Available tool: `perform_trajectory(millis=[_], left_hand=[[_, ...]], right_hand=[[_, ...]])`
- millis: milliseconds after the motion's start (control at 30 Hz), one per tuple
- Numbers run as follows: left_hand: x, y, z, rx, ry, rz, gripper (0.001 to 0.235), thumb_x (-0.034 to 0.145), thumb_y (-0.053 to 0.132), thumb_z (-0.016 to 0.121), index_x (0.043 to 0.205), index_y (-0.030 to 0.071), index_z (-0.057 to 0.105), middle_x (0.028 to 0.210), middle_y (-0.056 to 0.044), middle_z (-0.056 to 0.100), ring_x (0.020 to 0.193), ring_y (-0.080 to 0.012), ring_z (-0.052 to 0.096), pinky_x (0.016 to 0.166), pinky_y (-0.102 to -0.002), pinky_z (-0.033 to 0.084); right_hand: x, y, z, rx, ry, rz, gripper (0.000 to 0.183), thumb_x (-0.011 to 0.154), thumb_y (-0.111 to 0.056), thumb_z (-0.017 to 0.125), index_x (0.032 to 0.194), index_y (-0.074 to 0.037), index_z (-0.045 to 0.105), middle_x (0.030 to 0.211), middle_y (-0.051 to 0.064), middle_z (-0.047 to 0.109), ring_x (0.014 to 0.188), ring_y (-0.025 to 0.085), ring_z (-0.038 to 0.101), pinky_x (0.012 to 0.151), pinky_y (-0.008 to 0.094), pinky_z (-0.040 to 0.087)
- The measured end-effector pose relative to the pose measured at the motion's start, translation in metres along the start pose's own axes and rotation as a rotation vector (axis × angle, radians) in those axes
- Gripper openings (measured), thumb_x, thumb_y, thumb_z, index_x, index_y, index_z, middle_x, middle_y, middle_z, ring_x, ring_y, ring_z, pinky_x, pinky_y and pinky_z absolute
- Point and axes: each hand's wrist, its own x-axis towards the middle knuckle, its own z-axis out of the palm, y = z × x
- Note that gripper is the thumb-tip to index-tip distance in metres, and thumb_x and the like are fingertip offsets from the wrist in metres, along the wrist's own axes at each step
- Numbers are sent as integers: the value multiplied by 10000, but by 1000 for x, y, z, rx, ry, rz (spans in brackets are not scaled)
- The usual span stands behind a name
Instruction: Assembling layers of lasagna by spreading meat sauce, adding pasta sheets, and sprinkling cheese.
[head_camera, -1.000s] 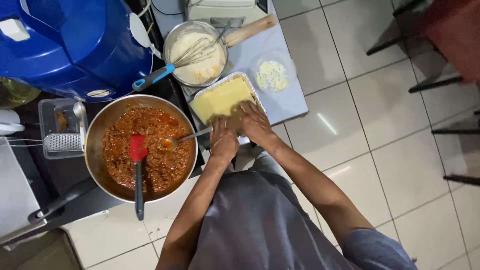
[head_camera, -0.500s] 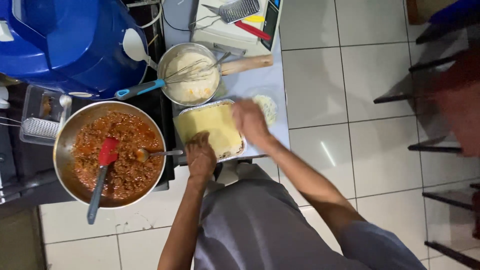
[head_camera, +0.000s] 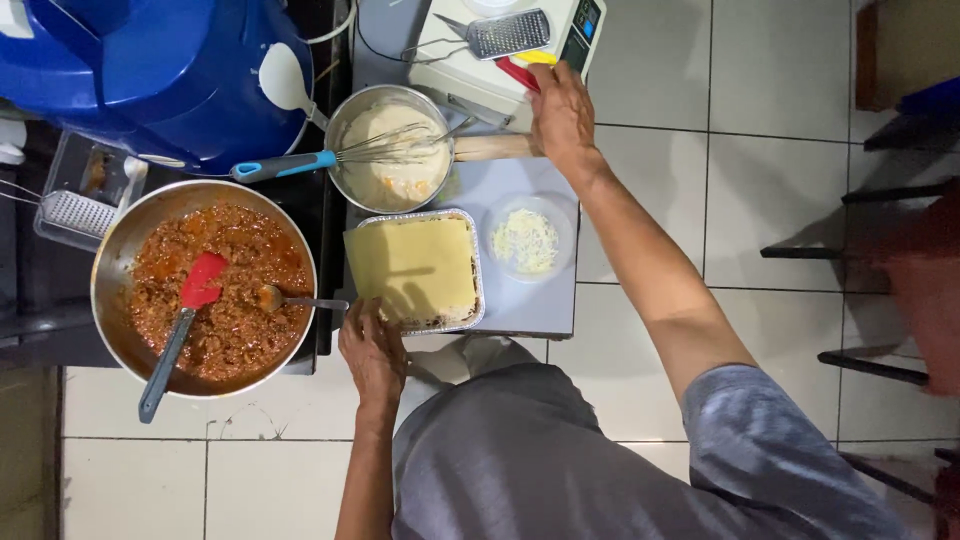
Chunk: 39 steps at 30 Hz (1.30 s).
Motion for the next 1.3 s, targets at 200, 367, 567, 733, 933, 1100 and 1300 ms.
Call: perform_trajectory(millis=[200,367,567,733,933,1100,1300], left_hand=[[-7,-13,-1,0,20,-33,425,982,49,593,1394,14,498,1353,-260,535,1250,-431,505,1055,-546,416],[-11,-37,14,-136,-26,-198,492,982,140,621,1402,-50,450,1299,-304,507,1175,-465,491,1006,-555,414],[-5,-73,35,-317,-102,-360,423,1019,210,623,1338,-44,510,1153,-284,632,1058,-450,588,938,-513,472],[0,-89,47,-330,-163,-486,354,974,179,625,1259,-27,580,958,-245,701,832,-404,676,782,-444,546],[-4,-93,47,-351,-193,-450,284,936,152,665,1159,-22,642,951,-195,741,803,-318,736,753,-396,570],[-2,-94,48,-393,-276,-559,344,946,250,637,1182,1,663,993,-187,768,897,-300,745,833,-400,570],[9,-211,178,-2096,61,-1069,278,1209,94,267,1431,-72,271,1304,-146,343,1135,-207,354,1010,-219,243]], right_hand=[[-15,-7,-46,10,-111,49,382,865,-9,733,1238,-42,658,1103,183,598,1043,404,590,919,500,483],[-63,19,-68,-21,-135,41,392,849,75,626,1229,-4,575,1150,214,586,1073,421,583,926,516,470],[-173,-47,-76,327,-131,335,308,1029,-45,556,1336,-21,550,1054,159,649,937,300,661,829,410,530],[-263,-116,-14,514,-248,603,306,974,-245,650,1213,-63,710,845,83,719,725,139,626,650,302,511],[-270,-151,3,339,-430,757,346,957,-368,740,1042,-33,719,751,143,688,648,236,616,643,366,502],[-239,-171,-34,315,-292,597,348,978,-338,651,1215,-82,653,838,161,713,760,357,699,696,449,531],[-271,-177,-21,421,-393,495,250,1087,-273,490,1229,-103,606,925,166,705,799,357,706,702,460,536]])
